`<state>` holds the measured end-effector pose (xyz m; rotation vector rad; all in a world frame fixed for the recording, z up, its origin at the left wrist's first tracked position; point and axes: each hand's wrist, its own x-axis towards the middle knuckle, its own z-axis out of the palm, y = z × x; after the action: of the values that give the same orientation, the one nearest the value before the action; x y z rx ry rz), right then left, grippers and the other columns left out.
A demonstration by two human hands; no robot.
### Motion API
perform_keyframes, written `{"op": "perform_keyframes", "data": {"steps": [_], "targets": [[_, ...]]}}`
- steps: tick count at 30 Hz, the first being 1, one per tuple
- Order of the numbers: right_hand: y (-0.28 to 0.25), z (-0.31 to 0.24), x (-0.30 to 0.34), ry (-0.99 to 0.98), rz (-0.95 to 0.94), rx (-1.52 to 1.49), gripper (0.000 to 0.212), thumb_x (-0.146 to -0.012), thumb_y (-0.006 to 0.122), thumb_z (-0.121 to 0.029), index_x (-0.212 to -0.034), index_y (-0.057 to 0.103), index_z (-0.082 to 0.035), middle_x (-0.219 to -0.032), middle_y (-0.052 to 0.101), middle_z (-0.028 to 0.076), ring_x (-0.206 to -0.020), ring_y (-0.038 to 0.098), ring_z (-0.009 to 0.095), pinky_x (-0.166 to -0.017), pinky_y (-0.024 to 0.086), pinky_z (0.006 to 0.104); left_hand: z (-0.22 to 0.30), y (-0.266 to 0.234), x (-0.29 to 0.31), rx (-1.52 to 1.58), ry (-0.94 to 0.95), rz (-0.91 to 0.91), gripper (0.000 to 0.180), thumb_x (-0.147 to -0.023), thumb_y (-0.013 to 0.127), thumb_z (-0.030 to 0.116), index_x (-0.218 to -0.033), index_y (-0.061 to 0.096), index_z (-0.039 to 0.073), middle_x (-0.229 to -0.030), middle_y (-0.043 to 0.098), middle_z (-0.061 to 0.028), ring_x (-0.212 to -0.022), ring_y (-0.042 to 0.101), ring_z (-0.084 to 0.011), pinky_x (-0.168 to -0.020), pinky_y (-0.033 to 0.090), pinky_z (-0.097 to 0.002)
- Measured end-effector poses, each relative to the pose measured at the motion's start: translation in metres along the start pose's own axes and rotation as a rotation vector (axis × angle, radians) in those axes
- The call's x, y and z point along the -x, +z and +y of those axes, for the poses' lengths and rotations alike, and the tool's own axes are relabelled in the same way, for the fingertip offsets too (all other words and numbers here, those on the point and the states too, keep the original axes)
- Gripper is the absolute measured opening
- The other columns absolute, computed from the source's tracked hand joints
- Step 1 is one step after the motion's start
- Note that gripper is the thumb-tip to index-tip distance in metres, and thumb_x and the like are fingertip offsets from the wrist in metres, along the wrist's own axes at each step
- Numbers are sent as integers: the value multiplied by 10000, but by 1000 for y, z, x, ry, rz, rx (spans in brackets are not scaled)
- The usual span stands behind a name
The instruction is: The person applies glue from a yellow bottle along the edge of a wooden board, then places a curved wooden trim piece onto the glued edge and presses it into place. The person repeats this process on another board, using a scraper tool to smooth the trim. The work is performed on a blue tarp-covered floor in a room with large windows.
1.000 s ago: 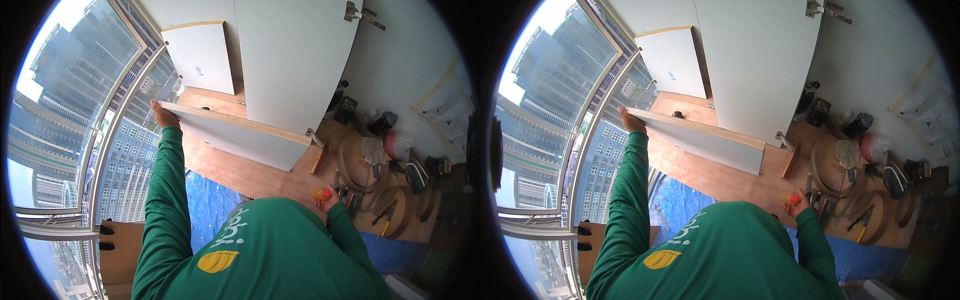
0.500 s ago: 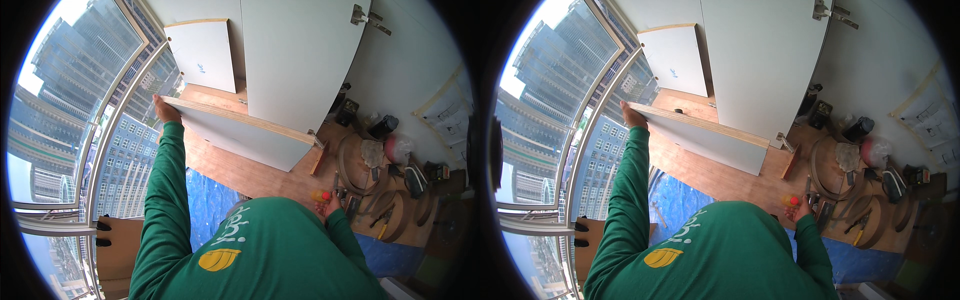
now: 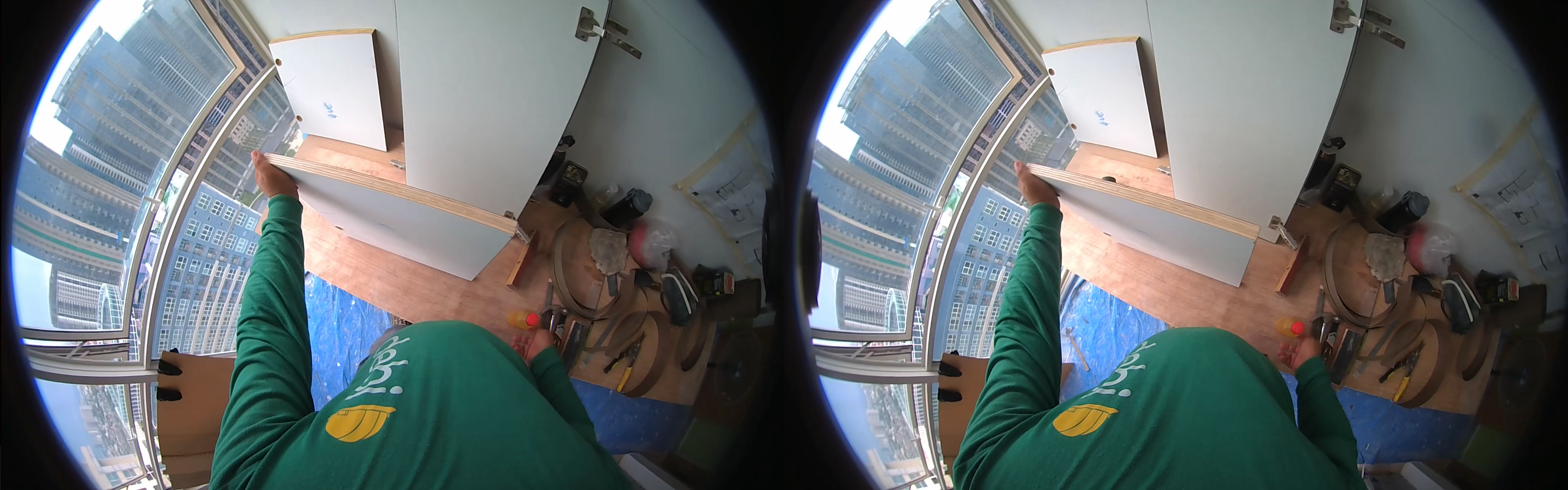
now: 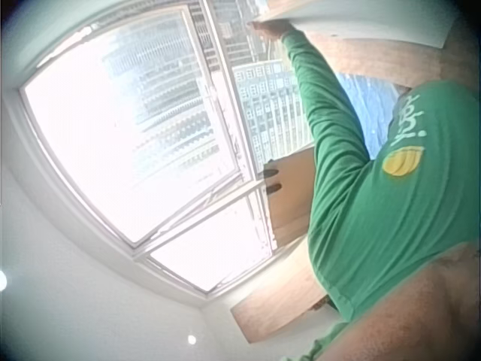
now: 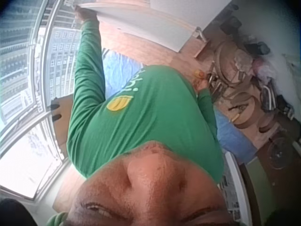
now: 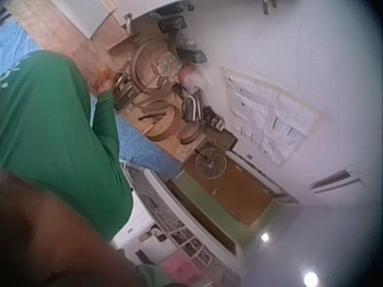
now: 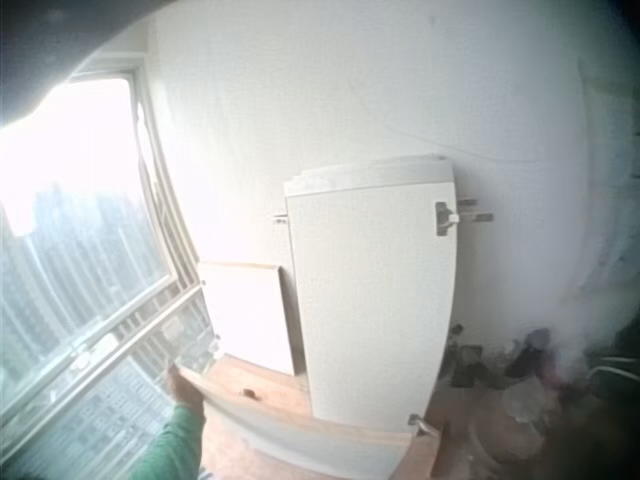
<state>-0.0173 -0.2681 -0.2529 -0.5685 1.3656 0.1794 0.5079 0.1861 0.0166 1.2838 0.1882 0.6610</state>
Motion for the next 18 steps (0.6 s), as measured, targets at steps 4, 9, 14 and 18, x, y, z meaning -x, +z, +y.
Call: {"op": "perform_keyframes", "data": {"steps": [4, 9, 14, 18], "targets": [[-31, 29, -30, -92, -156, 343, 284, -956, 544, -287, -1127, 643, -83, -888, 672, 184, -680, 694, 363, -571, 593, 466, -1, -3, -1, -15, -54, -52, 709, -1088, 459, 569, -1272, 640, -91, -1148, 679, -139, -1047, 612, -224, -991, 469, -348], [-48, 51, -47, -797, -513, 1229, 277, -967, 604, -266, -993, 738, -26, -901, 712, 194, -719, 712, 329, -708, 581, 449, -7, -16, -14, 11, -46, -27, 728, -1093, 456, 566, -1391, 579, -87, -1291, 646, -150, -1160, 590, -227, -1057, 442, -340], [-10, 51, -15, -930, -318, 1391, 401, -1032, 598, -358, -959, 772, -5, -894, 721, 181, -782, 717, 287, -761, 548, 395, -3, -13, -5, 39, -91, -20, 717, -1094, 452, 584, -1348, 611, -68, -1270, 655, -136, -1146, 597, -220, -1043, 453, -336], [52, 25, 52, -579, -285, 1111, 369, -1028, 648, -337, -937, 740, 9, -842, 705, 117, -822, 701, 236, -753, 545, 376, 11, -17, 10, 57, -98, -49, 647, -1080, 441, 654, -943, 644, 56, -881, 626, -33, -834, 584, -178, -800, 478, -323]]}}
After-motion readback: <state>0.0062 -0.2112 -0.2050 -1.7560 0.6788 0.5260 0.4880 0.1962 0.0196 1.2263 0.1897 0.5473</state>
